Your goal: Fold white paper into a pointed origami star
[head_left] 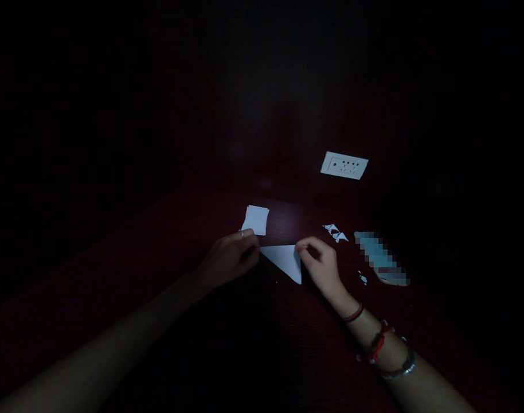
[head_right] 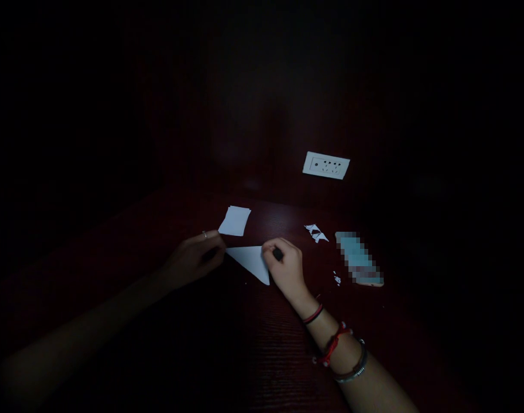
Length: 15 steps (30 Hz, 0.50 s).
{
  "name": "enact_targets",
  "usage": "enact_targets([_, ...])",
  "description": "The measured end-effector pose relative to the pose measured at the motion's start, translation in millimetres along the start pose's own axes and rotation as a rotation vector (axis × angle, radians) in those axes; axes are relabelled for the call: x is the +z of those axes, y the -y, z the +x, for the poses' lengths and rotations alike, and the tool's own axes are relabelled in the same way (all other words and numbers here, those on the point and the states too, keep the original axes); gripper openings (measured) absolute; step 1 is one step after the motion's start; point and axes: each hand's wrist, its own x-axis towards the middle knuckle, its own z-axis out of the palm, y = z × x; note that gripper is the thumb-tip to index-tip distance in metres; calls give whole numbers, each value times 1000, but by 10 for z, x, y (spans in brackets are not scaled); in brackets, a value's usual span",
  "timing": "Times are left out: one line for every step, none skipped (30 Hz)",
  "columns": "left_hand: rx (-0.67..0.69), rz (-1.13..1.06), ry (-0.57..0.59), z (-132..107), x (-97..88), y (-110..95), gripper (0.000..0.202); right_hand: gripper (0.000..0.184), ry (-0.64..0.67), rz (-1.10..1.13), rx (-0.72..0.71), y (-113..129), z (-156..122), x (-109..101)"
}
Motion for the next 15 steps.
enact_targets([-11, -14, -9, 7, -21, 30, 8, 11, -24, 18, 50, -35, 18, -6])
enact_targets([-28, -33, -28, 14, -37, 57, 8, 11, -68, 27, 110, -73, 38, -12])
enact_targets([-46, -55, -51, 22, -46, 78, 8, 12, -69, 32, 179, -109, 57, -14])
enact_targets([-66, -79, -72, 28, -48, 92, 10, 15, -18, 39, 231, -141, 72, -12])
enact_targets([-82, -107, -87, 32, -40, 99, 11, 17, 39, 45, 244, -165, 80, -4])
enact_targets([-87, -138, -84, 33, -23, 98, 12, 19, 97, 52, 248, -181, 81, 10])
enact_targets([-82, -174, -58, 28, 3, 92, 14, 21, 164, 56, 247, -189, 73, 26])
enact_targets([-57, -213, -8, 18, 35, 83, 23, 21, 219, 56, 239, -192, 57, 42])
enact_targets([-17, -248, 78, 3, 70, 72, 37, 19, 263, 47, 229, -190, 36, 56])
enact_targets([27, -270, 178, -15, 106, 61, 48, 18, 295, 26, 210, -186, 13, 65])
enact_targets([73, -273, 248, -34, 138, 50, 50, 17, 313, -5, 186, -180, -12, 70])
enact_targets([115, -254, 301, -53, 164, 41, 46, 19, 325, -41, 157, -171, -34, 69])
enact_targets([151, -231, 321, -69, 183, 34, 38, 21, 334, -76, 125, -159, -54, 64])
enact_targets([179, -205, 326, -82, 193, 28, 31, 23, 344, -106, 93, -144, -71, 55])
enact_targets([204, -176, 321, -92, 197, 24, 25, 24, 354, -126, 67, -127, -86, 43])
